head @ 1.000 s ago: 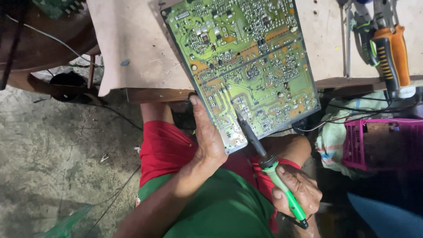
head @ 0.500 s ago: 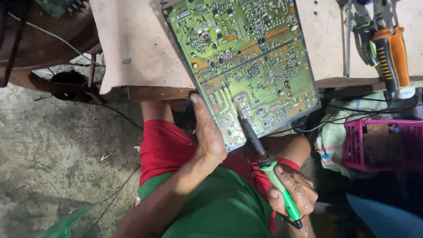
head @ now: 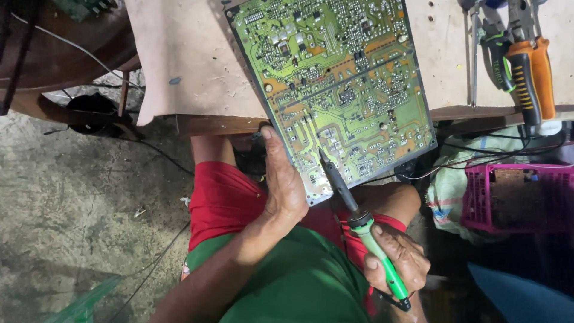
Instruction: Soldering and desoldering electronic components on a large printed circuit board using a handheld soldering iron.
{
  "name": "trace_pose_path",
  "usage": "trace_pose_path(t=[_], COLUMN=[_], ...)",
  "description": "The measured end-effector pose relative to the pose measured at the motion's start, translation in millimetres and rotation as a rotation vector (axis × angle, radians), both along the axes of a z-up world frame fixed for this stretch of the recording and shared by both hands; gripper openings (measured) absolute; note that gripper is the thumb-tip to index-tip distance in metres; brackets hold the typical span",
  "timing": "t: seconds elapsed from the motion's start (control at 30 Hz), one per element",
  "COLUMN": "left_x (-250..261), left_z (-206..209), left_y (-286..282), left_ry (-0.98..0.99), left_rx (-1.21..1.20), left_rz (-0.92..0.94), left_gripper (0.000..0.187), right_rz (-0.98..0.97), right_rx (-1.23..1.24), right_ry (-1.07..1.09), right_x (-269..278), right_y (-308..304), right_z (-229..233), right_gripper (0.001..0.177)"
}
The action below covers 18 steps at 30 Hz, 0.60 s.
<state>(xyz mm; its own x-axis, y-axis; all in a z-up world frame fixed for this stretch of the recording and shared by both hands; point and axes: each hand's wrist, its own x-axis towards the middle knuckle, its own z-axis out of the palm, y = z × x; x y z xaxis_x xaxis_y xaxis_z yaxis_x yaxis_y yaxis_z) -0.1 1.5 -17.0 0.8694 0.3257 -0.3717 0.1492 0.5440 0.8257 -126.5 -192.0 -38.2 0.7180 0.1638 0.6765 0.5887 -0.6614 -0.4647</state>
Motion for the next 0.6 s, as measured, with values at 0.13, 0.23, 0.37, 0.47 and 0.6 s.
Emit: trace_pose_path(t=[0.13, 0.23, 0.37, 0.47, 0.6], left_x=[-1.6, -0.8, -0.3, -0.4, -2.3], left_z=[1.5, 0.8, 9.2, 4.7, 1.1], left_y=[0.3, 1.3, 2.5, 2.0, 1.1], left_ry=[0.067, 0.069, 0.047, 0.045, 0.132], left_rx=[0.011, 0.024, 0.001, 0.004, 0.032], left_rz=[-0.015, -0.011, -0.022, -0.001, -0.024], left_gripper=[0.098, 0.098, 0.098, 0.092, 0.1], right_rz=[-0.022, -0.008, -0.012, 0.0, -0.004], right_rx=[-0.04, -0.028, -0.04, -0.092, -0.069], right_ry=[-0.016, -0.045, -0.023, -0.03, -0.035], right_x=[0.9, 2.9, 5.4, 0.9, 2.4], right_y=[3.2, 1.4, 4.2, -5.4, 0.0], right_z=[5.4, 3.1, 8.3, 4.5, 10.1], right_gripper=[0.039, 0.038, 0.038, 0.038, 0.036])
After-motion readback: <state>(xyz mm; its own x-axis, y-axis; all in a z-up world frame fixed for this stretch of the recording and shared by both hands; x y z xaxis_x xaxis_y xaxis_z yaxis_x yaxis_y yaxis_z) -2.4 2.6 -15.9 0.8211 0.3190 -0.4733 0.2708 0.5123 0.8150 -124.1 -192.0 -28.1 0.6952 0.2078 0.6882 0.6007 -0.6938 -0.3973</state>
